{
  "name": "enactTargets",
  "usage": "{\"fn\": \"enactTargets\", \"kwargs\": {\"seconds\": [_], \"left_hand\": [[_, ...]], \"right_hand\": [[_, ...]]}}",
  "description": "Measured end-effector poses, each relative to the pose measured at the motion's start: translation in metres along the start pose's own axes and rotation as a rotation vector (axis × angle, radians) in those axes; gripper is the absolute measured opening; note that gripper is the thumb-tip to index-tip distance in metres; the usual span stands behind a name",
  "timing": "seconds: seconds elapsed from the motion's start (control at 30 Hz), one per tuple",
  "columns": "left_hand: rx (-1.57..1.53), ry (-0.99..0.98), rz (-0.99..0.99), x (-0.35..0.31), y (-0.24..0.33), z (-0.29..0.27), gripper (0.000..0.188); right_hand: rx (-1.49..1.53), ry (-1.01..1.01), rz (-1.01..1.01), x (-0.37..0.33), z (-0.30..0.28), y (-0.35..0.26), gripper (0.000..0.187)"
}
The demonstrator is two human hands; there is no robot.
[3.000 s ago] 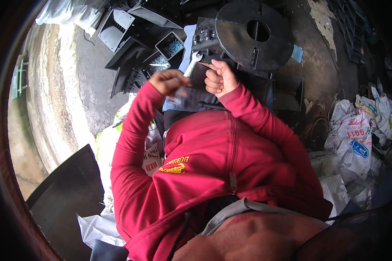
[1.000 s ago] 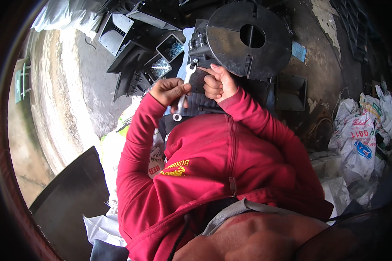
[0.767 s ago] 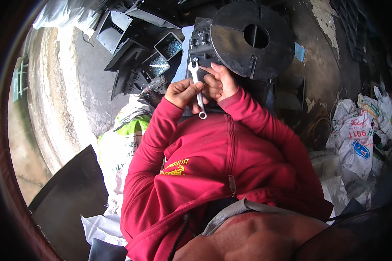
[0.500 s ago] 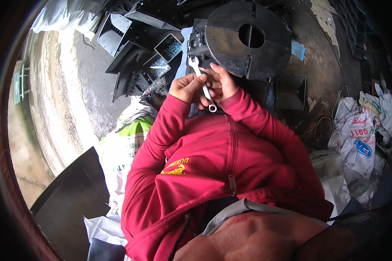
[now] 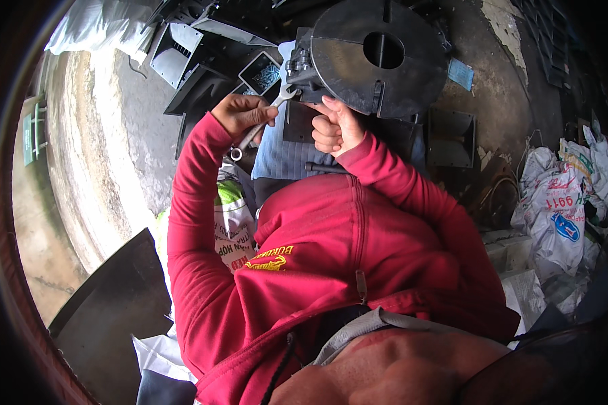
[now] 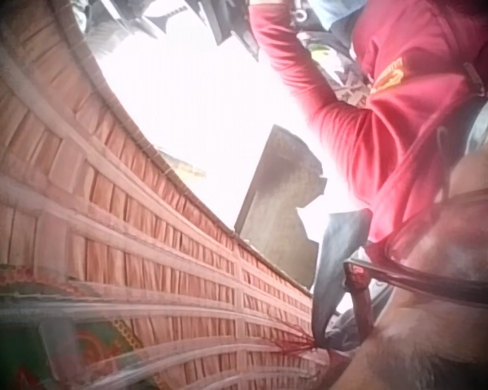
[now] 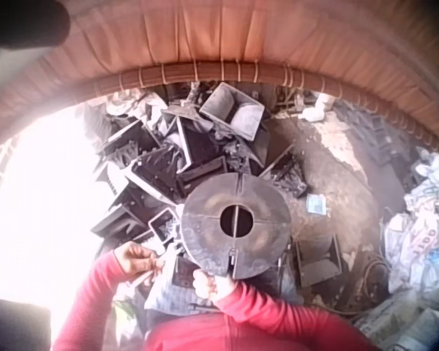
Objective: The person uses a wrench to loosen and tighten bolts on a circular metal component of a machine. They repeatedly adjust the fasteners and reposition the part while working in a cluttered workshop environment.
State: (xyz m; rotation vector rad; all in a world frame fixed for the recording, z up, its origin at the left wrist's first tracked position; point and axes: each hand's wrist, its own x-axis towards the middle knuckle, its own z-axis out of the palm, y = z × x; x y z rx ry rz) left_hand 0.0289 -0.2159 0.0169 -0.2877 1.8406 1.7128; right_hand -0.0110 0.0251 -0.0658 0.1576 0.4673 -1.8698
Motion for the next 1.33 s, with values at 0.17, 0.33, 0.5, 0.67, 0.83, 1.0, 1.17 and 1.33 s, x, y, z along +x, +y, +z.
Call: {"fn": "enactTargets", "kwargs": {"seconds": [0.17, 0.33, 0.5, 0.67, 0.83, 1.0, 1.17, 1.33], "left_hand": [[-0.158, 0.092, -0.076, -0.008, -0.007, 0.048, 0.027], [-0.428, 0.074, -0.036, 0.003, -0.019, 0.080, 0.027], [-0.667, 0.152, -0.008, 0.019, -0.009, 0.103, 0.031], [-0.480, 0.095, -0.089, 0.015, -0.010, 0.081, 0.031], [-0.111, 0.029, -0.124, 0.013, -0.001, 0.027, 0.028], [0.071, -0.056, -0.083, 0.022, 0.004, -0.002, 0.028], [0.238, -0.121, -0.108, 0.021, 0.023, -0.009, 0.026], [-0.050, 0.072, -0.083, -0.006, 0.001, 0.037, 0.025]], "right_hand": [[-0.009, 0.091, -0.008, 0.002, 0.000, -0.001, 0.055], [-0.086, 0.228, -0.008, -0.004, 0.002, -0.001, 0.060], [-0.132, 0.425, -0.074, -0.008, 0.021, 0.000, 0.046], [-0.091, 0.394, 0.023, 0.001, 0.001, 0.003, 0.051], [-0.057, 0.054, 0.016, 0.000, -0.002, -0.005, 0.050], [-0.010, -0.003, 0.023, 0.000, -0.003, -0.003, 0.059], [-0.050, 0.012, 0.012, -0.001, -0.001, -0.005, 0.059], [-0.051, 0.049, -0.018, 0.001, -0.007, 0.001, 0.061]]}}
